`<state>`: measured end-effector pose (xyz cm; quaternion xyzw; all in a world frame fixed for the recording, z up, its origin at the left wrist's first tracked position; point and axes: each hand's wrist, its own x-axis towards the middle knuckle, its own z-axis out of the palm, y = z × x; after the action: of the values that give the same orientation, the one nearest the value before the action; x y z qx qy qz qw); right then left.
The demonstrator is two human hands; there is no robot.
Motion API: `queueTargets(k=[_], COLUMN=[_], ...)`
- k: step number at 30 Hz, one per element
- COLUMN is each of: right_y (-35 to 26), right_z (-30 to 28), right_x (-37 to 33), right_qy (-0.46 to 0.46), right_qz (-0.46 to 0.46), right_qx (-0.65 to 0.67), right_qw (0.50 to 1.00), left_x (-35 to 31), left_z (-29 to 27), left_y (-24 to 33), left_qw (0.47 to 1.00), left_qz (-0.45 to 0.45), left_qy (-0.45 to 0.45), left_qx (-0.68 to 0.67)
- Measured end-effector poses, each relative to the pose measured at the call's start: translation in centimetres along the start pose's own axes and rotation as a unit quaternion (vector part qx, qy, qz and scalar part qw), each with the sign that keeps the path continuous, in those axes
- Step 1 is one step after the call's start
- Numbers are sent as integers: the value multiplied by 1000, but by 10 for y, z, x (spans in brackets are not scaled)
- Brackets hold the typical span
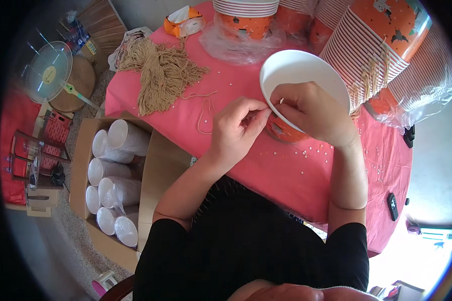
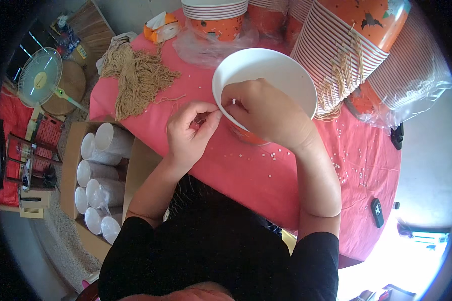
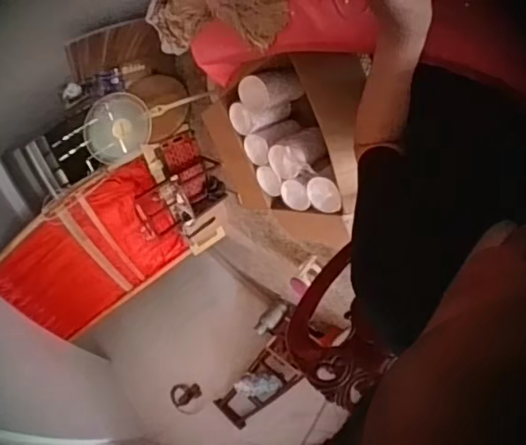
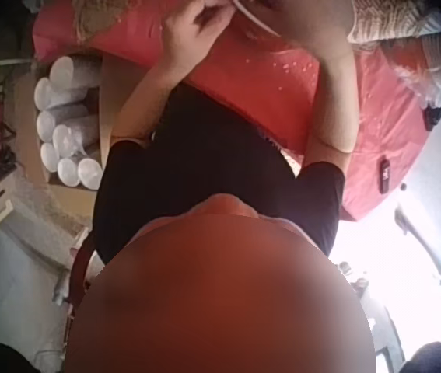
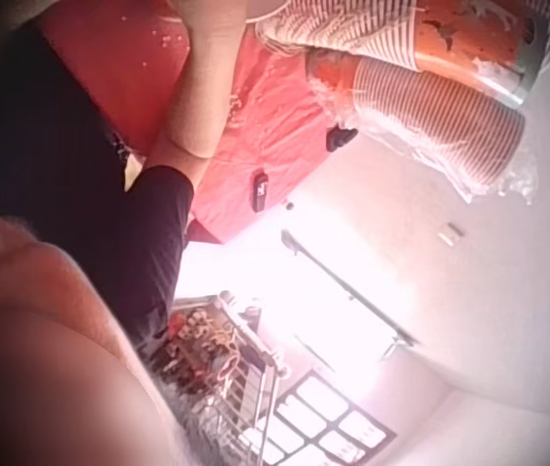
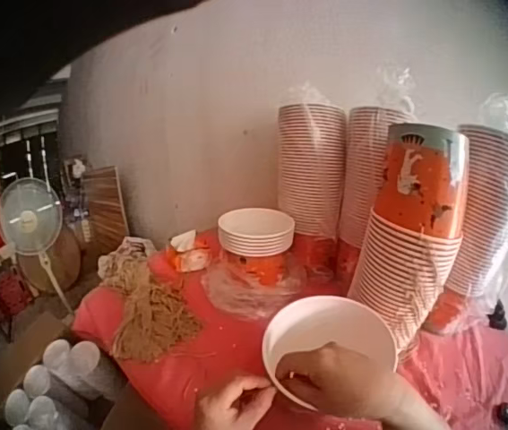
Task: Threading and tying strings through holes in paper buckets to create handles.
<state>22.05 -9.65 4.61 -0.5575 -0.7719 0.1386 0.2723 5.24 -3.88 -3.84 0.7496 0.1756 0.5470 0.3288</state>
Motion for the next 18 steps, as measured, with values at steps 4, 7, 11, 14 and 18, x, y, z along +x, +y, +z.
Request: queueTargets(k=[4, 7, 11, 14, 18], right_y=[-13, 3, 7, 12, 29], right_z=[-5, -14, -52, -79, -115], right_x=[1, -3, -17, -32, -63], right_qy=[40, 151, 302, 430, 432], right_qz=[25, 20, 60, -23, -155], right_qx=[-64, -121, 99, 195, 365], right_qw=[997, 981, 946, 881, 810], left_x=[-2, -2, -3, 2, 9], left_z=[1, -3, -27, -45, -63], left_y=[-4, -5, -11, -10, -8], left_qw=[998, 993, 993, 972, 955], left_qz=[-23, -62, -90, -167, -198], left_qy=[-3, -26, -79, -160, -198], left_qx=[-51, -95, -5, -48, -97])
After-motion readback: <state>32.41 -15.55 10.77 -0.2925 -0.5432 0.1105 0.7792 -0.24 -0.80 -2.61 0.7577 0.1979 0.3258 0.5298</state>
